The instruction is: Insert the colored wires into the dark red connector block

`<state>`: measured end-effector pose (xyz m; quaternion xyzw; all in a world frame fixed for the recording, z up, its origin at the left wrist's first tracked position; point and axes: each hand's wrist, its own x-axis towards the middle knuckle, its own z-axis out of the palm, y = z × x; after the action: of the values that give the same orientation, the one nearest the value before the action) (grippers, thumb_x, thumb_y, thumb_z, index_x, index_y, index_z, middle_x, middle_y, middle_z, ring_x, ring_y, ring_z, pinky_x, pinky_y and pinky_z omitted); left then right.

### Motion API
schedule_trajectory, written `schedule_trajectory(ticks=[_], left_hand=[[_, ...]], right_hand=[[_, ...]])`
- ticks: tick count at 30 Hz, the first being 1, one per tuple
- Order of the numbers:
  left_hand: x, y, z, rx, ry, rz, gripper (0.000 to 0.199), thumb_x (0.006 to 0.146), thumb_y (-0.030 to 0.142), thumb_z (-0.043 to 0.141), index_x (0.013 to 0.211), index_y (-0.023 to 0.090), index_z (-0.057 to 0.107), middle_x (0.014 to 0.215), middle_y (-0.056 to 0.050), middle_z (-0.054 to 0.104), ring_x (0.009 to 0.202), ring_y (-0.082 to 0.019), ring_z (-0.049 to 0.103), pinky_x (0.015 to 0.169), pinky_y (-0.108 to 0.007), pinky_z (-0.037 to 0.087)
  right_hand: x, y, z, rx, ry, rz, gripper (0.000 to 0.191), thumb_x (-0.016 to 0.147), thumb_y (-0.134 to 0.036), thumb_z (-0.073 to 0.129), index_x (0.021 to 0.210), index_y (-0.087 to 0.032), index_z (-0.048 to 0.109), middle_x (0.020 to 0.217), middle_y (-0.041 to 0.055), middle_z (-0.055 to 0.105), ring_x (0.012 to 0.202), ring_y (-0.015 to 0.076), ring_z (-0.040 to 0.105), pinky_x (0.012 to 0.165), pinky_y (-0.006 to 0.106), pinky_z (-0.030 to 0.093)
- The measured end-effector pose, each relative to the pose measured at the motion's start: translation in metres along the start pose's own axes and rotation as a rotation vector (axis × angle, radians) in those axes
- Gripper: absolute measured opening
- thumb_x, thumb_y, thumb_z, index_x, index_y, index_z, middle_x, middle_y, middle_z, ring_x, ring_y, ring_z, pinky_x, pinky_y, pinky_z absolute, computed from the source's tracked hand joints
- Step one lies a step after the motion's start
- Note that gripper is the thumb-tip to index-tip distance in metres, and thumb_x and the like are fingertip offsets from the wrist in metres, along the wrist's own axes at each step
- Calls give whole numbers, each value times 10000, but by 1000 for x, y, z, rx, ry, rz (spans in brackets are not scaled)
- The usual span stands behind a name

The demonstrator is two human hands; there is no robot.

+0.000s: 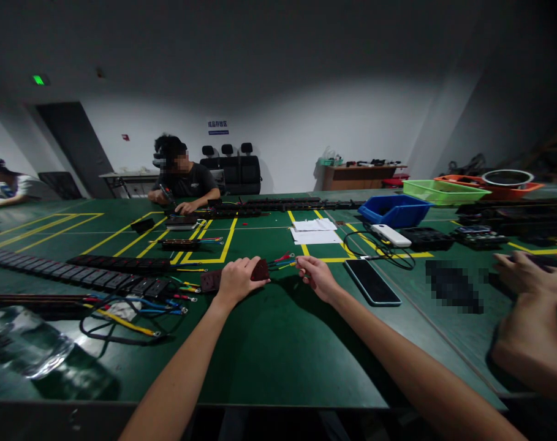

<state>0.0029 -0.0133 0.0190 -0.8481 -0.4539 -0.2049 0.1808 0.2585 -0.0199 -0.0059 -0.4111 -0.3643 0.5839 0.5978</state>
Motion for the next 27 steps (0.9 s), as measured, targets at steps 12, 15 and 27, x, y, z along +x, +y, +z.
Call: schedule_trajectory(ticks=[12,15,27], left_hand=[[0,3,-1,27,-12,-51,657,834,668,622,1278,184,590,999,-94,678,896,-260,617,745,-347,422],[0,3,-1,34,-10,-48,650,834,660,630,1278,188,589,996,-89,679,897,-260,617,744,-347,420],[0,2,-1,5,-5,-54,651,834,649,638,1281,179,588,1013,-101,680,898,-265,617,735,-351,425]], right_hand=[[2,6,0,-104,17,-78,346,623,-420,860,825,-183,710,767,13,643,599,95,547,400,164,380],[2,7,0,-115,20,-89,371,618,-448,858,836,-182,721,784,21,651,681,123,592,430,166,417],[4,8,-3,-118,12,-86,326,633,-377,861,864,-181,741,818,44,687,675,126,610,432,167,426]])
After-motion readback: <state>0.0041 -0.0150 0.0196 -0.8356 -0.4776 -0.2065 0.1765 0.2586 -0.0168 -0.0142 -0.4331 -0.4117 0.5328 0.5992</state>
